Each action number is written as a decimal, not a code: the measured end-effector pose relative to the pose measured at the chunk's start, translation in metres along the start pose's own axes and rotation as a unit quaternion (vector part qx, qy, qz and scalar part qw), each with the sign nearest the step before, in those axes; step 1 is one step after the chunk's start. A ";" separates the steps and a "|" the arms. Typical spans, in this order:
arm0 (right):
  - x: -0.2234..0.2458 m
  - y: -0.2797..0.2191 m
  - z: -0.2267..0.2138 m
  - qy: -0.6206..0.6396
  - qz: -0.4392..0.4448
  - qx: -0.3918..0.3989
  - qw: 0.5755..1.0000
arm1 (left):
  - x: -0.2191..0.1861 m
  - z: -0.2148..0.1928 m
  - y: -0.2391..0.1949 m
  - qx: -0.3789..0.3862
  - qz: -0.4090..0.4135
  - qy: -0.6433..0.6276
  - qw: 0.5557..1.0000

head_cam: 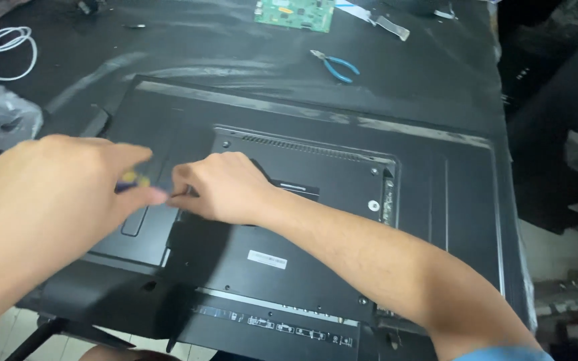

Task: The person uses a screwdriver to remove multiple screws from the back panel of a television. They systematically unscrew each fastener and place the screws aside on the workbench.

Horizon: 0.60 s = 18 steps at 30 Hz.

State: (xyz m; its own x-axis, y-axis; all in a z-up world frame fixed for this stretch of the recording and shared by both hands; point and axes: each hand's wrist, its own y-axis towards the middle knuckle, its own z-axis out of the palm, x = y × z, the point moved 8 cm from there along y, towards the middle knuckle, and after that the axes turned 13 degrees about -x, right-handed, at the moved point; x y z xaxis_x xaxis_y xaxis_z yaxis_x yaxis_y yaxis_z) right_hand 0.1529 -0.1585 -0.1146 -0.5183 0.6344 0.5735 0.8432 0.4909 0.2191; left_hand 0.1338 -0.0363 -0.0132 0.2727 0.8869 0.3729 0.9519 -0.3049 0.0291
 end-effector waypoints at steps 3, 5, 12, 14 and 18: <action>-0.006 0.000 0.004 0.005 -0.058 -0.092 0.994 | 0.005 -0.015 -0.003 0.027 -0.062 0.036 0.997; -0.006 0.000 0.006 0.000 -0.046 -0.076 0.996 | 0.003 -0.009 -0.002 -0.001 -0.041 0.024 0.999; -0.011 -0.001 0.007 -0.010 -0.012 -0.059 0.998 | -0.030 -0.001 0.003 0.081 0.159 -0.153 0.972; -0.016 0.003 0.009 -0.010 0.005 -0.041 0.999 | -0.028 -0.013 0.012 0.083 0.126 -0.189 0.970; -0.013 0.000 0.006 -0.016 -0.011 -0.083 0.996 | -0.013 -0.027 0.014 0.004 0.092 -0.016 0.996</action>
State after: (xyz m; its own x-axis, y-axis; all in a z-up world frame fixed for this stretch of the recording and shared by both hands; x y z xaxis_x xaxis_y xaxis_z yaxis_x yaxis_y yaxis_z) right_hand 0.1591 -0.1631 -0.1273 -0.5382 0.6447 0.5429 0.8427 0.4006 0.3597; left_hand 0.1394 -0.0616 0.0071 0.4462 0.8272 0.3416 0.8868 -0.4600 -0.0444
